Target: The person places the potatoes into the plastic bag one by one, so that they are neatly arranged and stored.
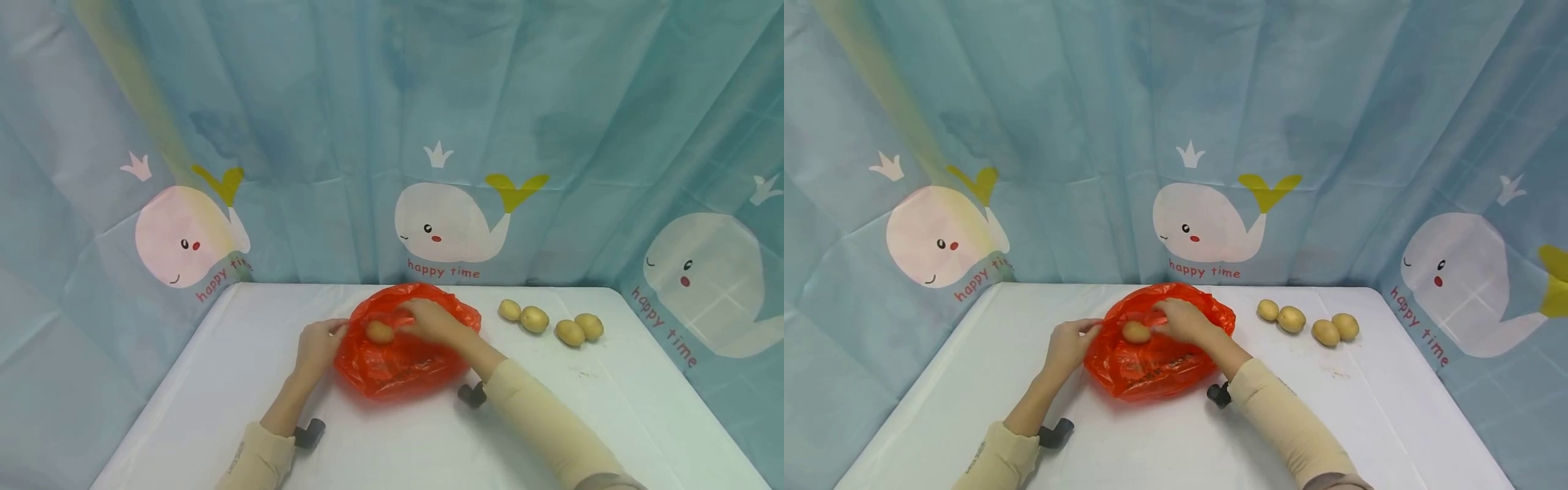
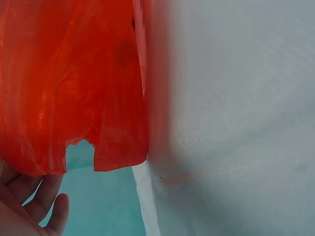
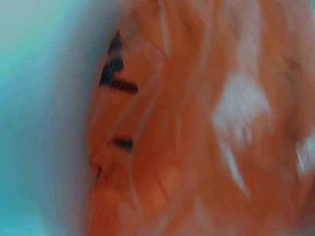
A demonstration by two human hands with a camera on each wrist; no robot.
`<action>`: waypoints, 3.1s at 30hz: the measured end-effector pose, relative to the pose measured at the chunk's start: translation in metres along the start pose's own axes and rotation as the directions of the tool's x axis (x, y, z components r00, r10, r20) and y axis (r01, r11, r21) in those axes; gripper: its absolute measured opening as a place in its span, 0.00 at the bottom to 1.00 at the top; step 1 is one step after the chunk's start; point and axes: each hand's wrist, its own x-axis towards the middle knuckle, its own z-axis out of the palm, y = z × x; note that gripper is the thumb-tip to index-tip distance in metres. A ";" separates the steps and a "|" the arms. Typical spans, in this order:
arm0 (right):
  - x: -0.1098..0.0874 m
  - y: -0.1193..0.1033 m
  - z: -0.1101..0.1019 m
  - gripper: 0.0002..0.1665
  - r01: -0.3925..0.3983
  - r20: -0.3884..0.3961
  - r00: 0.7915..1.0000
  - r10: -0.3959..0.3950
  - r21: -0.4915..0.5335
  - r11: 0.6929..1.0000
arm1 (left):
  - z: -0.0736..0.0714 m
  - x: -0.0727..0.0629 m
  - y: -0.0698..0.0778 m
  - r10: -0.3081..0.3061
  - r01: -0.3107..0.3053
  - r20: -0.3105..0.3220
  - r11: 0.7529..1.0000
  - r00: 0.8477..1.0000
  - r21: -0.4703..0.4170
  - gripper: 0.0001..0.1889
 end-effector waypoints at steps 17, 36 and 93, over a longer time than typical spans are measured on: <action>-0.013 0.016 -0.038 0.27 0.012 -0.045 0.999 -0.014 -0.042 0.999 | 0.000 -0.001 0.000 -0.006 0.006 -0.006 1.000 1.000 -0.003 0.14; -0.035 0.050 -0.064 0.27 -0.039 -0.109 0.994 0.030 -0.081 0.996 | 0.000 -0.005 -0.001 -0.020 0.020 0.009 0.999 1.000 -0.046 0.15; -0.108 0.176 -0.115 0.39 -0.357 -0.058 0.934 0.353 -0.108 0.928 | 0.002 -0.006 -0.005 -0.033 0.033 0.004 0.998 0.999 -0.048 0.15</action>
